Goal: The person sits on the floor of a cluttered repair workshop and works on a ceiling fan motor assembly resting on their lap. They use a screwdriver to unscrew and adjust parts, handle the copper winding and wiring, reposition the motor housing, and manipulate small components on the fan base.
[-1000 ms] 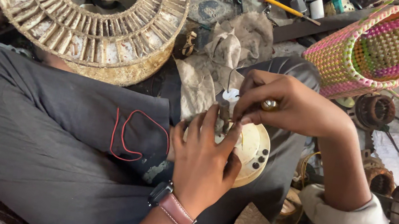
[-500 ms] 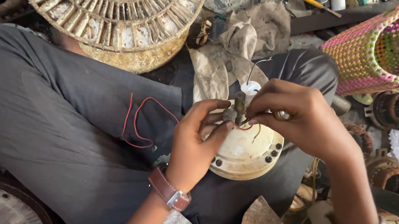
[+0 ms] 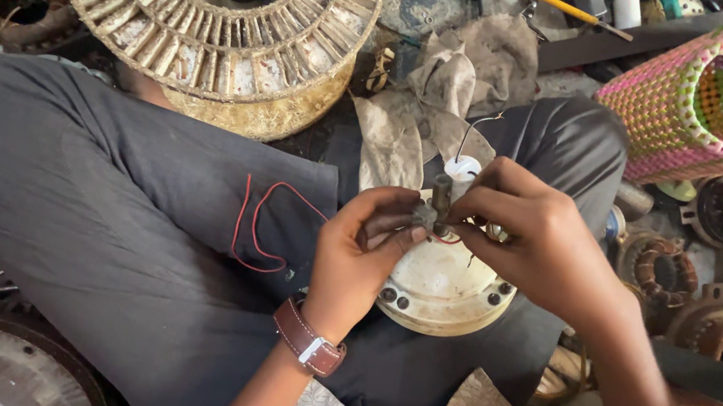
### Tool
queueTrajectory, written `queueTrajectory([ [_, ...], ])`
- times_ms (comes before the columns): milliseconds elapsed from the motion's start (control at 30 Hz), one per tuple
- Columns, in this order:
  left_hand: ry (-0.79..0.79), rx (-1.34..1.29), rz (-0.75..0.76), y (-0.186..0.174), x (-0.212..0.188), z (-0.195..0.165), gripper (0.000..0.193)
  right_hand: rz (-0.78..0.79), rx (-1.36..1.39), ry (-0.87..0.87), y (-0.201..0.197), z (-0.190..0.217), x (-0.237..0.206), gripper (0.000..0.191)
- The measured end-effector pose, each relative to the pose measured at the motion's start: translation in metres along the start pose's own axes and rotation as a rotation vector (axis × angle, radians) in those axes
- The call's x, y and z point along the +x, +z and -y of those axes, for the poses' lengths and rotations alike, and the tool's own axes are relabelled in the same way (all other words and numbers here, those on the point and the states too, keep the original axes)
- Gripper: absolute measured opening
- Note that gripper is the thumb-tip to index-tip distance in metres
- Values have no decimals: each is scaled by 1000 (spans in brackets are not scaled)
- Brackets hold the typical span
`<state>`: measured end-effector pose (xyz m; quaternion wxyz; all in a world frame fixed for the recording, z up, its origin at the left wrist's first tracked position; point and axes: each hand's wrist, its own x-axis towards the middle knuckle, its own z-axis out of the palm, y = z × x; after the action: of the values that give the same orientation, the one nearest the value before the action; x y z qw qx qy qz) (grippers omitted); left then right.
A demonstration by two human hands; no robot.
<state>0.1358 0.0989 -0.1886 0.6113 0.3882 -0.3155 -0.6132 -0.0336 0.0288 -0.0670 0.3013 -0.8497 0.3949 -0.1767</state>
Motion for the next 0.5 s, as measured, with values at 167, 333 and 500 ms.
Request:
queueTrajectory([
  [167,-32,-21,-12,4,3,7,33,-41,-27,-76,8,-18,-8,19],
  [333,-33,-26,-19,2,7,10,31,-53,-52,-137,11,-31,-7,21],
  [500,-23,-15,-11,1,8,10,30,-64,-41,-163,13,-33,-5,22],
])
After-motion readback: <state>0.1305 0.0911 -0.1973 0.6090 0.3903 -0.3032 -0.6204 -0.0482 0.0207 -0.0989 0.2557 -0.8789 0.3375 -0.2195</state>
